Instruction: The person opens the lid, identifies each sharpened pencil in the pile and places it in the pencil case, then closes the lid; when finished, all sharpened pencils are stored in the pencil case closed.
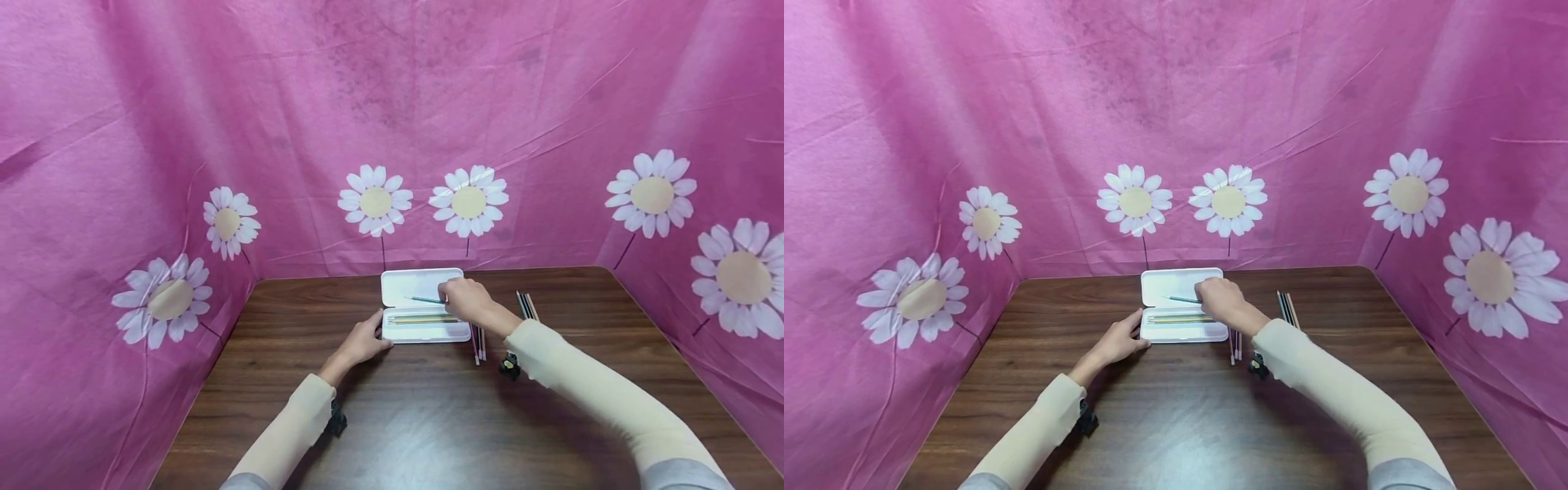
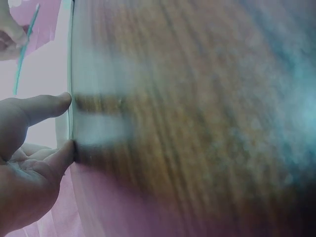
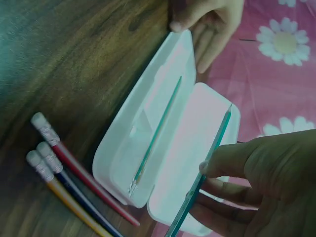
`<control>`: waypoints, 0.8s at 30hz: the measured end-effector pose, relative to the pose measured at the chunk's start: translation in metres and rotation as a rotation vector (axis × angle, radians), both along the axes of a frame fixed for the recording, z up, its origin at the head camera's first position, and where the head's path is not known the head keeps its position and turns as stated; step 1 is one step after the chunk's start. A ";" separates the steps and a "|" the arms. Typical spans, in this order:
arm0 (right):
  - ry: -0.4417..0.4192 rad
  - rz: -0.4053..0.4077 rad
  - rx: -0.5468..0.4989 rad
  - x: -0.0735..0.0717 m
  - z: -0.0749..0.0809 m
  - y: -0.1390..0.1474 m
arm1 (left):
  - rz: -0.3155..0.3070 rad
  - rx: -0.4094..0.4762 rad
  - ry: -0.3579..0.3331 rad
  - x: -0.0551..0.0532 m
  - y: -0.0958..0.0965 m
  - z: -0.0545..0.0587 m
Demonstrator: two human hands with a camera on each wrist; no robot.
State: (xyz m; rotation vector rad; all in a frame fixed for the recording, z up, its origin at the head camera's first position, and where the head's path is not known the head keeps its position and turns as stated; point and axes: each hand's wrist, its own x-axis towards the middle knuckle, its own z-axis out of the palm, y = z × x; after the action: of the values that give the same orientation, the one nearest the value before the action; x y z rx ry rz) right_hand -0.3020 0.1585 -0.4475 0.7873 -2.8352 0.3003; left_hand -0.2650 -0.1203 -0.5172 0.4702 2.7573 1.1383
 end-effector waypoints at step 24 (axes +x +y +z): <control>0.066 0.029 0.135 -0.022 -0.043 -0.043 | 0.003 0.005 -0.010 -0.001 0.001 0.001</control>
State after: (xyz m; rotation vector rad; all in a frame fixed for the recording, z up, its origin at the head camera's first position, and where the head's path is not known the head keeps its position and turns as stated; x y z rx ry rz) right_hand -0.3239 0.1153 -0.4907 0.8479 -2.8070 0.0859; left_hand -0.2655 -0.1194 -0.5161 0.4597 2.7483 1.1454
